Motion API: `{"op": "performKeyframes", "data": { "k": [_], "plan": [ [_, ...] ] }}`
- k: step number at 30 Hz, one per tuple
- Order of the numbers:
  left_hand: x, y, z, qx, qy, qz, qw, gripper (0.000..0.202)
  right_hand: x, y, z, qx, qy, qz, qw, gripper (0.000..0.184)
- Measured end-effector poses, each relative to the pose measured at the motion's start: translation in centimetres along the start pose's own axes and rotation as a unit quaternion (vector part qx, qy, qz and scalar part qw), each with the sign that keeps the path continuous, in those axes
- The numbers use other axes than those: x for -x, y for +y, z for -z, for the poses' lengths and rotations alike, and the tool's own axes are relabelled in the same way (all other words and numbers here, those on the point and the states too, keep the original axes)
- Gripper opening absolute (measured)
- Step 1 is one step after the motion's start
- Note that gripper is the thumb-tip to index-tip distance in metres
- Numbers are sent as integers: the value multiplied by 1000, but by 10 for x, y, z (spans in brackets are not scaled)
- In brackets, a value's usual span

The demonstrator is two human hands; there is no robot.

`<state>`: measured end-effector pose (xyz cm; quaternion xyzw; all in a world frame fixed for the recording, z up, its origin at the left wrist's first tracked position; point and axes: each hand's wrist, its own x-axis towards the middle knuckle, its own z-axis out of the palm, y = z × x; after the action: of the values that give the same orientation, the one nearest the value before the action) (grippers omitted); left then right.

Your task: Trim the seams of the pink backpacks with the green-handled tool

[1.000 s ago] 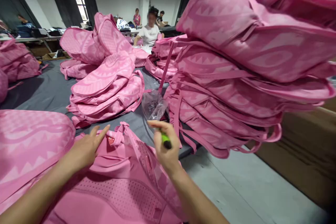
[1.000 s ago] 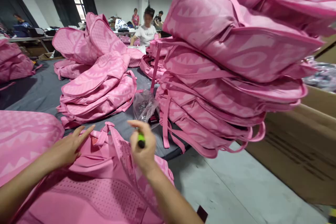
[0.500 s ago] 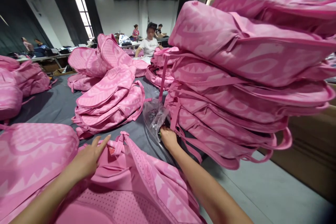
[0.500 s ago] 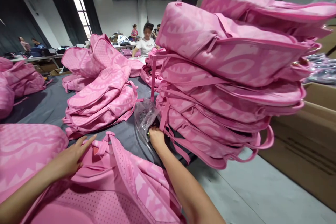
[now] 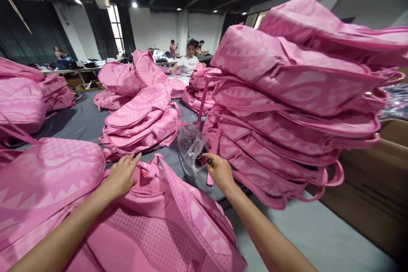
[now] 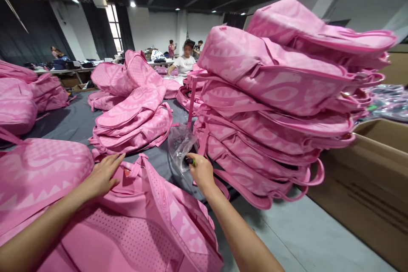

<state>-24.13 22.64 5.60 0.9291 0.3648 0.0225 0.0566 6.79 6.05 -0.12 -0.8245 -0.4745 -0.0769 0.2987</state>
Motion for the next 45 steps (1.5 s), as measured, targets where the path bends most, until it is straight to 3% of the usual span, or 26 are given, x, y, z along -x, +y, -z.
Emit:
{"op": "performKeyframes", "data": {
  "k": [2, 3, 4, 6, 8, 10, 12, 14, 17, 20, 22, 24, 25, 27, 29, 31, 33, 36, 40, 45],
  "plan": [
    [8, 14, -3, 115, 106, -28, 987, 61, 17, -31, 15, -75, 23, 113, 990, 40],
    [13, 23, -4, 204, 132, -36, 969, 56, 25, -48, 21, -123, 40, 181, 975, 38],
    [18, 32, -5, 304, 128, -37, 943, 54, 34, -65, 26, -171, 55, 245, 953, 36],
    [28, 50, -5, 489, 42, -24, 871, 61, 48, -94, 32, -243, 63, 342, 905, 33],
    [36, 59, -5, 600, -29, -19, 800, 60, 58, -113, 35, -268, 33, 385, 883, 35],
    [45, 60, -5, 637, 7, -20, 771, 41, 63, -122, 36, -290, 12, 363, 886, 42],
    [54, 56, -7, 608, 104, -16, 787, 22, 65, -125, 38, -315, 2, 290, 904, 43],
    [64, 50, -9, 535, 173, -26, 826, 16, 66, -130, 42, -326, -13, 240, 914, 32],
    [77, 46, -14, 449, 190, -81, 869, 14, 68, -140, 48, -294, -62, 280, 912, 16],
    [85, 38, -16, 384, 186, -141, 893, 18, 65, -145, 43, -235, -82, 289, 924, 20],
    [90, 26, -17, 301, 219, -125, 920, 31, 60, -141, 31, -216, -62, 253, 941, 19],
    [94, 11, -19, 206, 258, -39, 943, 49, 51, -137, 15, -219, -45, 213, 951, 19],
    [95, 3, -21, 172, 260, 16, 950, 57, 47, -136, 7, -218, -51, 204, 953, 22],
    [97, -8, -25, 135, 208, 102, 963, 73, 39, -139, -7, -196, -92, 206, 954, 30],
    [96, -14, -28, 118, 126, 147, 974, 78, 32, -148, -16, -129, -170, 224, 951, 41],
    [95, -13, -31, 89, 86, 167, 978, 72, 28, -159, -22, -39, -252, 244, 936, 43],
    [93, -8, -32, 45, 92, 176, 979, 65, 25, -169, -27, 28, -304, 262, 916, 36],
    [90, -1, -32, -7, 94, 188, 978, 56, 23, -178, -36, 60, -327, 272, 903, 24],
    [86, 0, -35, -27, 96, 185, 978, 50, 21, -184, -47, 79, -360, 281, 886, 21],
    [89, -5, -45, -26, 145, 156, 977, 53, 16, -187, -37, 95, -402, 287, 864, 19]
  ]
}}
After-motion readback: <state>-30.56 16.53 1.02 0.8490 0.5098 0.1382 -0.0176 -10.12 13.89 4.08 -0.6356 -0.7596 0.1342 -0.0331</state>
